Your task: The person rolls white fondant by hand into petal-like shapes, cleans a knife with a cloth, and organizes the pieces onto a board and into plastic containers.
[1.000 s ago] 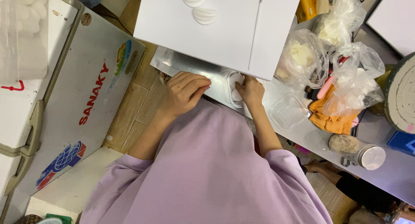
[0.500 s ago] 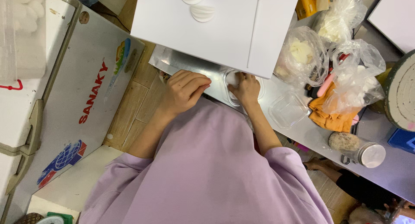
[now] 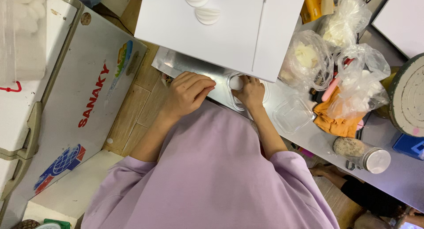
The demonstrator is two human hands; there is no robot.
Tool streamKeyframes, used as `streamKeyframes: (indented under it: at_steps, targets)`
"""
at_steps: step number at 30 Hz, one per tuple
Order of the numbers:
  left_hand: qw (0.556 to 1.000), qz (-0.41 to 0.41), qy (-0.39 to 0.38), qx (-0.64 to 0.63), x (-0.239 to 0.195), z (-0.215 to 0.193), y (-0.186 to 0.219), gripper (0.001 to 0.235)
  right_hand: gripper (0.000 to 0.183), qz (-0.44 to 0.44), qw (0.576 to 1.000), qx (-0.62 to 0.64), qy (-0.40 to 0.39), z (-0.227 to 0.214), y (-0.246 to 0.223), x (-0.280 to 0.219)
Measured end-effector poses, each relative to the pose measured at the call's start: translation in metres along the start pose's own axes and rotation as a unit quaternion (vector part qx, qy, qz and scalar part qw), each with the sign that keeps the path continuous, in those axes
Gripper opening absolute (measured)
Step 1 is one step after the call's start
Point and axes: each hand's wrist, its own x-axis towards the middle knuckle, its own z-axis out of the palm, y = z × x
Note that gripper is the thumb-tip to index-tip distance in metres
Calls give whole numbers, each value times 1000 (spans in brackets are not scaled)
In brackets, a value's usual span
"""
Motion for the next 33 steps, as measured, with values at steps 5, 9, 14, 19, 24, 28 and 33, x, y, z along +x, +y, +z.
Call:
streamKeyframes:
  at_steps: [5,9,14,19,24,28,33]
  targets:
    - [1000,-6,-4,-2,0,0,1,5,64,9,998,63,1,-18,3,-3]
    - [1000,-8,-3,-13,2,3,4,6,60,43,984,170,20,-58,10,-10]
    - [919,-253,-187,-236,-2,42,14,15,52,106,965,230,67,-145,23,-23]
    - [760,-266,-273,-527,4,112,26,30,50,80,956,258,111,-222,-3,-55]
    - [623,-332,-270,-654,25,111,61,53,56,32,957,262,121,-251,-44,-61]
    - [623,-309,-221,-683,44,94,66,52,57,34,950,278,141,-255,-53,-44]
    - [700,-294,-142,-635,58,85,56,43,33,32,830,535,152,-236,-47,-32]
